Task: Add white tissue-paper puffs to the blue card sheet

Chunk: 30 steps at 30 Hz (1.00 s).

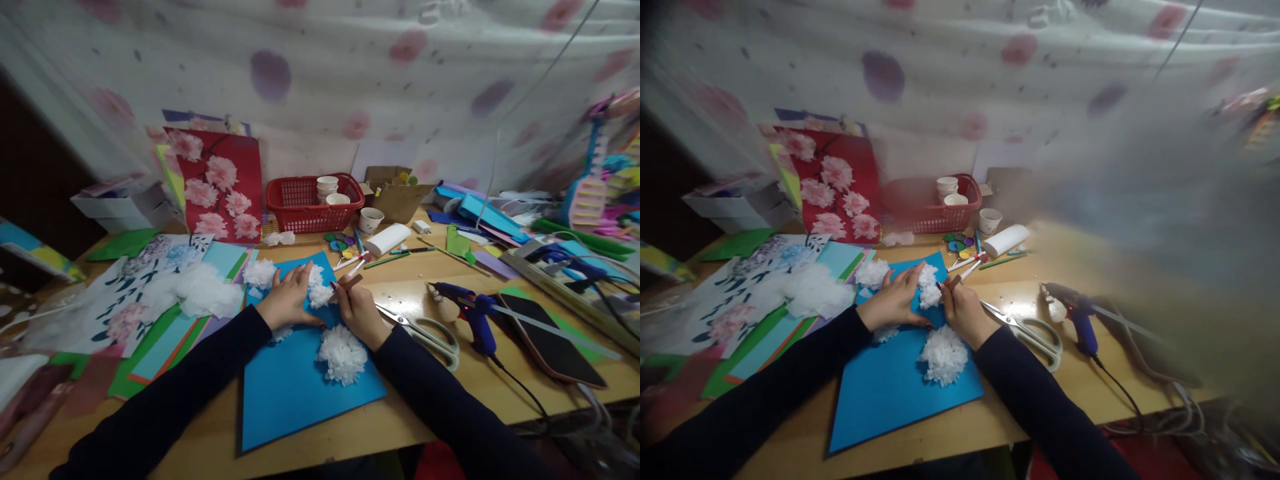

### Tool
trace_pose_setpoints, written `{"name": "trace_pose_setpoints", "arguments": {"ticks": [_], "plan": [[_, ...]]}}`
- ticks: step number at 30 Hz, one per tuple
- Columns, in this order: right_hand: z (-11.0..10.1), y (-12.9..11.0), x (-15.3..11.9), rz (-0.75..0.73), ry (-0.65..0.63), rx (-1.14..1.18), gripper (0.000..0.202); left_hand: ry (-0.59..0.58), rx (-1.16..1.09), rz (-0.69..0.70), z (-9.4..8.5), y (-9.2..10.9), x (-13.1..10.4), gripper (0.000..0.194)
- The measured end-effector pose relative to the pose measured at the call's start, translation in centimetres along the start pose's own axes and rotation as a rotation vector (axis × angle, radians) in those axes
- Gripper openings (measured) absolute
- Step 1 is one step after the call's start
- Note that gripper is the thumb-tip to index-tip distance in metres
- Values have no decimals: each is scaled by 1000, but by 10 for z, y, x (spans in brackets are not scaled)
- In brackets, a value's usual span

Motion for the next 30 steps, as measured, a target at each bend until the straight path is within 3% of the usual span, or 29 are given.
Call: {"name": "trace_pose_setpoints", "arguments": {"ticks": [5, 13, 26, 30], "plan": [[2, 0, -2, -5, -24, -12, 22, -17, 31, -13, 1, -2, -1, 125], [-5, 1, -9, 81, 147, 27, 29, -23, 17, -37, -3, 1, -2, 126], [-2, -2, -5, 66, 46, 63, 29, -28, 27, -37, 0, -1, -1, 121], [-2, 0, -6, 89, 69, 92, 31, -33, 30, -41, 0, -1, -1, 120]]}}
Point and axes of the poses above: each hand's wrist, its own x-axis towards the middle knuckle, its own z-axis out of the palm, y = z × x, the point moved 2 cm from there along x, towards the middle knuckle, and after that the axes turned 5 degrees about z, right-handed, at the moved point
